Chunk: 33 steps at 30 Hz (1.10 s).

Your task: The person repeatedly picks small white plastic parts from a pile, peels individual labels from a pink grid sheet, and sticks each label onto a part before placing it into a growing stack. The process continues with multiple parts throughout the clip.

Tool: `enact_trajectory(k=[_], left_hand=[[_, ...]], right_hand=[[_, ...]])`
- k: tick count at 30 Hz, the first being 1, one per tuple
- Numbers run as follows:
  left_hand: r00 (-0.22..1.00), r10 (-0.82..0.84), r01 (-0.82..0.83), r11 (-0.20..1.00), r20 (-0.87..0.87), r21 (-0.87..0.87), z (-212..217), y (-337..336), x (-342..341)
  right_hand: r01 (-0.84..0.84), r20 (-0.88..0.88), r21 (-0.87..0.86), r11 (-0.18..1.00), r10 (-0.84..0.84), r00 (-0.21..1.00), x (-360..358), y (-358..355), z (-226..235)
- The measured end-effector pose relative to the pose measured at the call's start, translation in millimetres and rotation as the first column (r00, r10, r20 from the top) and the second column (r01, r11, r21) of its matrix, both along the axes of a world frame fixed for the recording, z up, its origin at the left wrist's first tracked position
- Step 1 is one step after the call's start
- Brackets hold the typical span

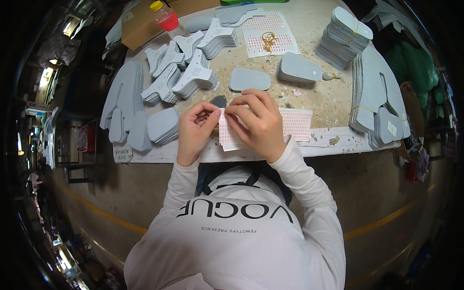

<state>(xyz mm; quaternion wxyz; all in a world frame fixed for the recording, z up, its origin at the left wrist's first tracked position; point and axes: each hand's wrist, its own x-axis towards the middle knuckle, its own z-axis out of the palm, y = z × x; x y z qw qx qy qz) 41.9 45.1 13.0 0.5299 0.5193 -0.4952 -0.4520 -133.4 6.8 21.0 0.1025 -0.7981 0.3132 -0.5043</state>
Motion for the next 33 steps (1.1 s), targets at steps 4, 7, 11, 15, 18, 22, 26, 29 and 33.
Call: enact_trajectory(k=[4, 7, 11, 15, 18, 22, 26, 29, 33], left_hand=[[0.999, -0.016, 0.018, 0.999, -0.043, 0.034, -0.8, 2.9, 0.2], [0.996, 0.015, -0.01, 0.998, -0.083, 0.065, -1.2, 3.8, -1.5], [0.998, -0.065, 0.067, 0.991, -0.027, 0.115, 3.8, 7.3, 2.3], [0.791, -0.125, 0.13, 0.991, 0.599, 0.035, 19.6, 4.8, 18.1], [0.624, 0.053, 0.232, 0.94, 0.78, -0.25, 24.9, -26.1, 18.8], [0.688, -0.083, 0.423, 0.853, 0.721, -0.306, 8.0, -97.6, -3.6], [0.55, -0.134, 0.524, 0.824, 0.825, -0.215, -18.2, -127.8, -13.3], [0.609, -0.092, 0.496, 0.819, 0.788, -0.287, -26.5, -125.9, -12.3], [0.655, -0.084, 0.395, 0.885, 0.751, -0.246, -23.7, -121.4, -12.8]], right_hand=[[-0.072, 0.112, 0.029, 0.997, 0.068, 0.991, 6.4, 0.1, -1.1], [-0.031, 0.008, -0.054, 0.998, 0.032, 0.999, 11.1, 2.6, -4.2], [-0.066, 0.105, 0.092, 0.994, 0.056, 0.993, 13.3, 7.1, -4.6], [-0.194, 0.316, 0.474, 0.859, 0.04, 0.948, -8.6, -12.1, 4.2], [-0.035, -0.014, 0.307, 0.951, 0.041, 0.999, -41.1, -50.5, 7.5], [0.072, -0.309, -0.013, 0.997, -0.072, 0.948, -54.1, -90.4, -15.6], [0.058, -0.465, -0.099, 0.993, -0.097, 0.88, -45.2, -100.9, -39.1], [0.127, -0.502, -0.267, 0.955, -0.25, 0.828, -41.8, -106.5, -41.4], [0.238, -0.386, -0.241, 0.941, -0.318, 0.866, -47.0, -108.5, -37.6]])
